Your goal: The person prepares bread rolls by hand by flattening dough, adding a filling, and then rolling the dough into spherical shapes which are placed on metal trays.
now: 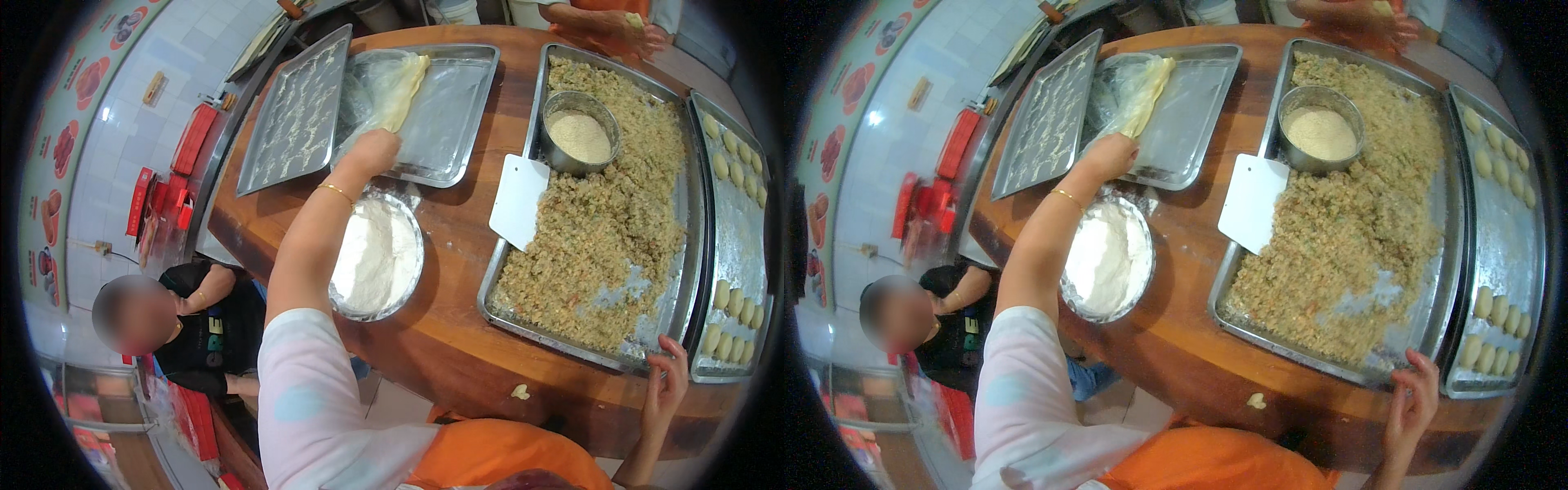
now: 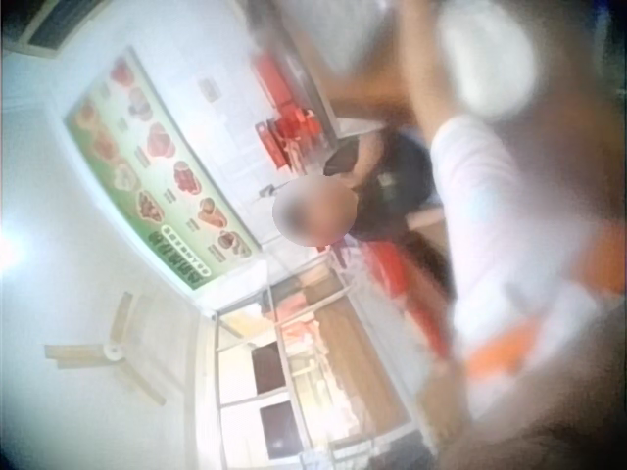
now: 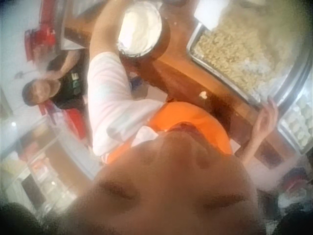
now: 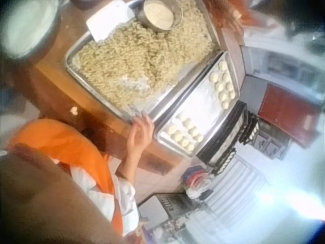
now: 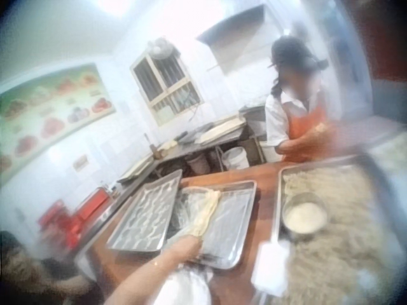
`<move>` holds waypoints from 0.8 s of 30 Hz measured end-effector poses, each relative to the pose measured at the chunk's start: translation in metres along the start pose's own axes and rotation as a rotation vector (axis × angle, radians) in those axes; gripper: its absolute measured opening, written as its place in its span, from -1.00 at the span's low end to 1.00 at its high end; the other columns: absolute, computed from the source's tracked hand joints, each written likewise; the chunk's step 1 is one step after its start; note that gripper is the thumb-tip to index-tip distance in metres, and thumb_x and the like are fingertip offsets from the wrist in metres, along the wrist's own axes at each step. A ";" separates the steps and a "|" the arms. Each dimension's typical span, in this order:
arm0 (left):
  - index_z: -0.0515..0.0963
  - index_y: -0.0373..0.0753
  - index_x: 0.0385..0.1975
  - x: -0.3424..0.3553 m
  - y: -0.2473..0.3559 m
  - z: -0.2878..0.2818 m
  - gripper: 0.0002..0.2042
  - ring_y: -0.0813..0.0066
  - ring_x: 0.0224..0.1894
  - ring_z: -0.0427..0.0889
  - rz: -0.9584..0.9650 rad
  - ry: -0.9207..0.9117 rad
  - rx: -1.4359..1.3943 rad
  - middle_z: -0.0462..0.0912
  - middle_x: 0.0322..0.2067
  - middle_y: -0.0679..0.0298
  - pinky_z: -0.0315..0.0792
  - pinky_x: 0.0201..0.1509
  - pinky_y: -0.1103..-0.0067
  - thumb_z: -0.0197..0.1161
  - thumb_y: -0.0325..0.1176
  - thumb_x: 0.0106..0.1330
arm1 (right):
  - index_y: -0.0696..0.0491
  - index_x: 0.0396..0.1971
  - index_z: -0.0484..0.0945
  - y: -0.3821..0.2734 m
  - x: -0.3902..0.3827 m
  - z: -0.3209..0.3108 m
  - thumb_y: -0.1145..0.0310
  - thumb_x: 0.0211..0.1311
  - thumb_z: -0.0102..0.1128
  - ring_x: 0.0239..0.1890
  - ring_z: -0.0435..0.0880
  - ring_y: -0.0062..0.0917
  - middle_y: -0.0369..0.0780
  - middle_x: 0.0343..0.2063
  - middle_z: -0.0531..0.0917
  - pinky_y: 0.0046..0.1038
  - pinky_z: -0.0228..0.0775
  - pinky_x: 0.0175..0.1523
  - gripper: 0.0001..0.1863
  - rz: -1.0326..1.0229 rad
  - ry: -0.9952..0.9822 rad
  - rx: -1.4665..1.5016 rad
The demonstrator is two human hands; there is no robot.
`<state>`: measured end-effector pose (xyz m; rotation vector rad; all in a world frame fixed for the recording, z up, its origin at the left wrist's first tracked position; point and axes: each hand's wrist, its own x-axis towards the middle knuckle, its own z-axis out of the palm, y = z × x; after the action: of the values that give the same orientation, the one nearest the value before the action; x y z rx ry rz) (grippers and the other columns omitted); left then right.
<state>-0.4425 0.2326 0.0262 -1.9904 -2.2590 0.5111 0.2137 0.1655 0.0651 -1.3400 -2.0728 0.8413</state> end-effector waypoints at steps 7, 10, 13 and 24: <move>0.68 -0.34 -0.17 0.005 -0.016 0.009 -0.71 0.07 -0.02 0.68 -0.500 -0.158 -0.108 0.68 -0.11 -0.06 0.55 0.04 0.33 0.19 -0.29 0.23 | 0.15 -0.36 0.57 0.001 -0.004 -0.001 0.59 0.19 0.07 0.17 0.50 -0.20 -0.04 0.04 0.56 -0.26 0.29 0.24 -0.90 0.006 0.017 0.001; 0.67 -0.34 -0.16 0.023 -0.020 0.035 -0.60 0.12 0.01 0.67 -0.599 -0.167 -0.251 0.68 -0.08 -0.03 0.52 0.10 0.39 0.32 -0.16 0.11 | 0.15 -0.36 0.58 0.002 -0.005 -0.002 0.57 0.19 0.08 0.16 0.50 -0.21 -0.04 0.05 0.56 -0.25 0.29 0.25 -0.91 0.022 0.001 0.013; 0.68 -0.35 -0.18 0.037 -0.014 0.039 -0.54 0.08 -0.05 0.69 -0.634 -0.132 -0.325 0.70 -0.14 -0.03 0.53 0.06 0.39 0.39 -0.11 0.01 | 0.15 -0.37 0.57 0.001 -0.006 -0.001 0.56 0.19 0.08 0.15 0.50 -0.21 -0.05 0.04 0.57 -0.24 0.29 0.25 -0.91 0.037 0.003 0.025; 0.62 -0.36 -0.26 0.077 -0.036 -0.025 -0.59 0.12 -0.32 0.72 -0.603 0.557 -0.834 0.71 -0.37 -0.03 0.57 -0.18 0.38 0.42 -0.22 -0.08 | 0.18 -0.34 0.57 0.001 -0.006 -0.002 0.63 0.21 0.06 0.13 0.52 -0.25 -0.06 0.01 0.56 -0.30 0.29 0.23 -0.89 0.010 -0.013 0.051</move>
<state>-0.4813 0.3090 0.0492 -1.2199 -2.6506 -1.0382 0.2179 0.1606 0.0646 -1.3228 -2.0426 0.9037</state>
